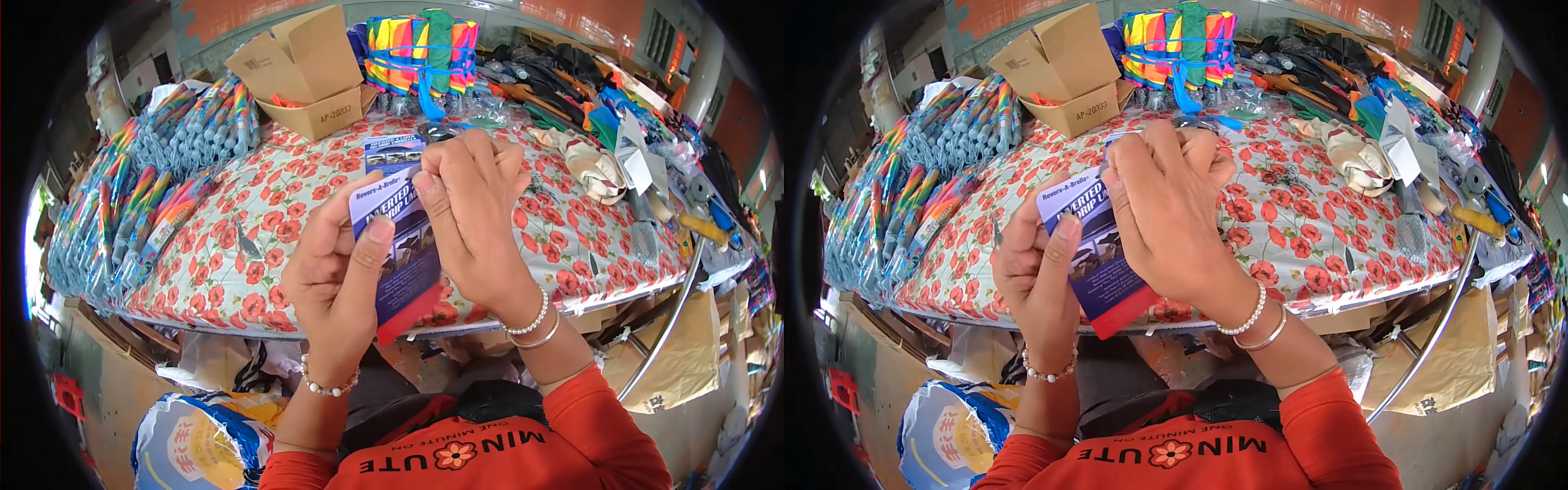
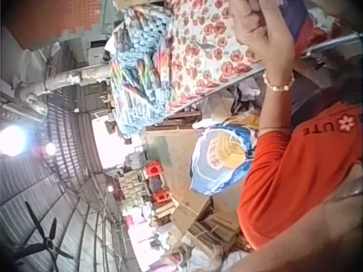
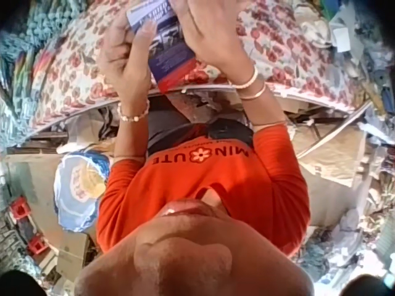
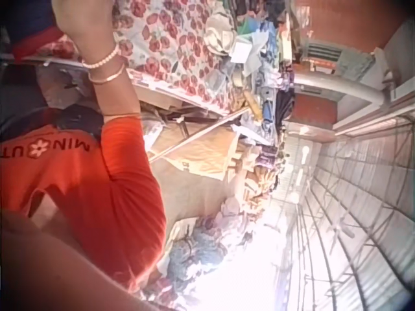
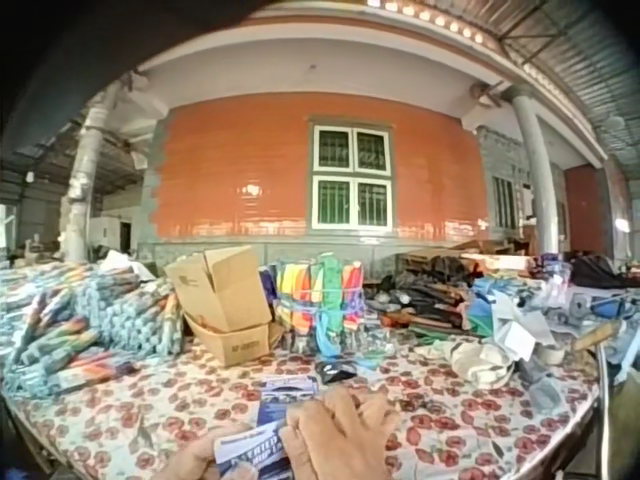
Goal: Sorting and unfolding paper flyers on a table.
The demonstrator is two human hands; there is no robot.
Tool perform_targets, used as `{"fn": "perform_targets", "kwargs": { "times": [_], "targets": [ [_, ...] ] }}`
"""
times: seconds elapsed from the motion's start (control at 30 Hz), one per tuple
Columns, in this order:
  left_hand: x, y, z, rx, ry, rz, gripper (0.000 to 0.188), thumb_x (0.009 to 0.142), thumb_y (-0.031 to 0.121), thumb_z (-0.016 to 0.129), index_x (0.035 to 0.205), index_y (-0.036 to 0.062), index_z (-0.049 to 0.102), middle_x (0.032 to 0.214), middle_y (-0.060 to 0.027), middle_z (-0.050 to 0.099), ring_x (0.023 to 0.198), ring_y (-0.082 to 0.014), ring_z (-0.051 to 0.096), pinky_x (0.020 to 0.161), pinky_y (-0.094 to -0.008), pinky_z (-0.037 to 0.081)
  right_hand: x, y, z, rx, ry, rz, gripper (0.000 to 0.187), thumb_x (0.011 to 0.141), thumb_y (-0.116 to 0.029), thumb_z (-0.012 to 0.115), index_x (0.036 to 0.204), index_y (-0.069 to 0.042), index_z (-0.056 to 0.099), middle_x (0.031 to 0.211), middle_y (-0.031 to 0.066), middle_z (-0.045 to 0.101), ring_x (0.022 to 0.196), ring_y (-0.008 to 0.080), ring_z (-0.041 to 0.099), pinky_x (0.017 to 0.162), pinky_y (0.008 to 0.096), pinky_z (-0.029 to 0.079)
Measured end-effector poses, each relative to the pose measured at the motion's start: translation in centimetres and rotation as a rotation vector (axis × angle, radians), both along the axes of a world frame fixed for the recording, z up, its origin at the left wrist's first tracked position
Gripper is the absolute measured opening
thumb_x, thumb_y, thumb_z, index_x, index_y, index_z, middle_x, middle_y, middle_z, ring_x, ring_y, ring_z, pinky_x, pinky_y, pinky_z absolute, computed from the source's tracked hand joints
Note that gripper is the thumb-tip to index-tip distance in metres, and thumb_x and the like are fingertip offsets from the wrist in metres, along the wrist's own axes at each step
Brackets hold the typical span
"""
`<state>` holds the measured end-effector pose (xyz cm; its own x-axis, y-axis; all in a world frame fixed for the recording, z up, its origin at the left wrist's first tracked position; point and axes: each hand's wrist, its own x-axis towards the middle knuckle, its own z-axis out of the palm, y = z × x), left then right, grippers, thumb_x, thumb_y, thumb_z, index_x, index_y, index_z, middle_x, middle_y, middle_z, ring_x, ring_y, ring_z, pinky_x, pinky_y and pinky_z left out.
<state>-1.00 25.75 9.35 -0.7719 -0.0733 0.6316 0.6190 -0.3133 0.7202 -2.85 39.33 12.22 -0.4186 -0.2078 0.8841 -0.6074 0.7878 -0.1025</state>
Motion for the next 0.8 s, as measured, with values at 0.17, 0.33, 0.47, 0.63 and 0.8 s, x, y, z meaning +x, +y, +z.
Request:
{"fn": "perform_targets", "kwargs": {
  "times": [0.17, 0.33, 0.47, 0.63, 0.8],
  "targets": [
    [-0.1, -0.3, -0.7, -0.077, 0.093, 0.033, 0.031, 0.086, 0.003, 0.055, 0.115, -0.0048, 0.052, 0.093, -0.0053, 0.062, 0.076, -0.0034, 0.053, 0.069, -0.0159, 0.042, -0.3, -0.6, -0.3, -0.023, 0.000, 0.048, 0.005, 0.085, -0.010, 0.046, 0.085, -0.005, 0.047, 0.080, 0.0084, 0.041, 0.078, 0.0230, 0.032, 0.074, 0.0354, 0.024],
    [-0.9, -1.0, -1.8, 0.080, 0.095, -0.243, 0.031, 0.087, 0.004, 0.051, 0.117, -0.0061, 0.049, 0.104, -0.0131, 0.059, 0.089, -0.0110, 0.056, 0.078, -0.0221, 0.044, -0.2, -0.5, -1.1, -0.099, -0.025, 0.211, 0.005, 0.084, -0.010, 0.047, 0.085, -0.005, 0.048, 0.080, 0.0084, 0.043, 0.076, 0.0249, 0.035, 0.070, 0.0378, 0.024],
    [-0.8, -0.8, -3.2, 0.238, -0.087, -0.274, 0.025, 0.088, 0.004, 0.049, 0.111, -0.0060, 0.053, 0.102, -0.0130, 0.059, 0.092, -0.0130, 0.055, 0.079, -0.0232, 0.043, 1.4, -1.5, -2.2, -0.097, -0.108, 0.243, 0.007, 0.087, -0.010, 0.042, 0.085, -0.005, 0.047, 0.079, 0.0073, 0.043, 0.079, 0.0227, 0.035, 0.073, 0.0347, 0.025],
    [-0.6, -0.6, -4.8, 0.092, 0.007, -0.003, 0.015, 0.089, 0.005, 0.048, 0.097, -0.0045, 0.056, 0.094, -0.0097, 0.058, 0.084, -0.0104, 0.053, 0.074, -0.0211, 0.042, 2.0, -1.9, -3.6, -0.184, -0.208, 0.372, 0.007, 0.087, -0.013, 0.045, 0.086, -0.006, 0.046, 0.079, 0.0067, 0.043, 0.078, 0.0220, 0.037, 0.074, 0.0334, 0.025],
    [-1.0, -0.2, -3.8, 0.220, -0.008, -0.098, 0.009, 0.089, 0.006, 0.047, 0.090, -0.0013, 0.053, 0.090, -0.0070, 0.056, 0.075, -0.0072, 0.049, 0.067, -0.0179, 0.041, 1.7, -1.6, -3.8, -0.289, -0.457, 0.555, 0.014, 0.091, -0.019, 0.044, 0.088, -0.005, 0.046, 0.079, 0.0045, 0.043, 0.075, 0.0153, 0.040, 0.072, 0.0285, 0.030]
  ]
}}
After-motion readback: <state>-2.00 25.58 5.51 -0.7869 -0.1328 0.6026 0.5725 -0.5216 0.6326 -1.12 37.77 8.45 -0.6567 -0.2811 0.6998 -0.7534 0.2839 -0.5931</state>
